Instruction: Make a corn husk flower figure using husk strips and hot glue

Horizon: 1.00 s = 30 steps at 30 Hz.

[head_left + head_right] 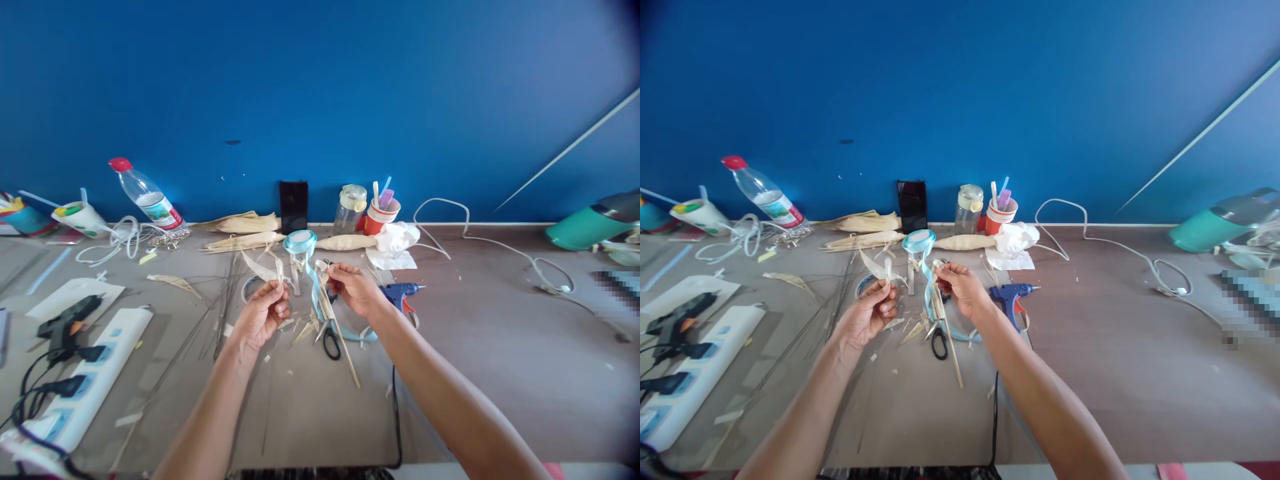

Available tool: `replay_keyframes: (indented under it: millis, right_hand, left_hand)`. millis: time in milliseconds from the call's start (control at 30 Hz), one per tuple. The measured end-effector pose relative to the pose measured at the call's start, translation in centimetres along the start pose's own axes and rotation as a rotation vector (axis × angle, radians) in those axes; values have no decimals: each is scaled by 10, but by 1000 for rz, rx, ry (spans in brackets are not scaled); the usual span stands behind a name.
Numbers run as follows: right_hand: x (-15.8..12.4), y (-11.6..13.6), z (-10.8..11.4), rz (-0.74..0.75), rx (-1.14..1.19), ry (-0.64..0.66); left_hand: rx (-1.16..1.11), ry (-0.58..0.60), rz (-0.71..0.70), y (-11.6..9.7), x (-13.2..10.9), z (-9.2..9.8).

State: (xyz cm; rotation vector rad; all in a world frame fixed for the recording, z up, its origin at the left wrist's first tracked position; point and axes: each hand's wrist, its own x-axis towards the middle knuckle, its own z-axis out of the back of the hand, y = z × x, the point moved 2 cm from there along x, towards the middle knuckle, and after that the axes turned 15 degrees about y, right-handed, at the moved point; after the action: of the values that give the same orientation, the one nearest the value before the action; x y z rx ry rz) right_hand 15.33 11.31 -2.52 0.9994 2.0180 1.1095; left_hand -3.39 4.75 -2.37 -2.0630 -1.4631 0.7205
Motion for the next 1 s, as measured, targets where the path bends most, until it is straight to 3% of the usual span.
replay_keyframes:
  millis: [233, 533, 633, 867, 1000]
  right_hand:
    - [-8, 1, -6, -15, -84, 25]
    - [-12, -4, -5, 147, -900, -127]
    - [-22, -2, -12, 214, -1067, -68]
    - [-45, -8, -23, 359, -1398, 214]
    - [-46, -14, -17, 359, -1456, 159]
  left_hand:
    - [24, 34, 24, 4, 1, 2]
    - [37, 20, 16, 4, 0, 2]
    - [40, 21, 17, 3, 0, 1]
    - [42, 24, -34, -4, -1, 1]
    - [-9, 53, -70, -11, -3, 5]
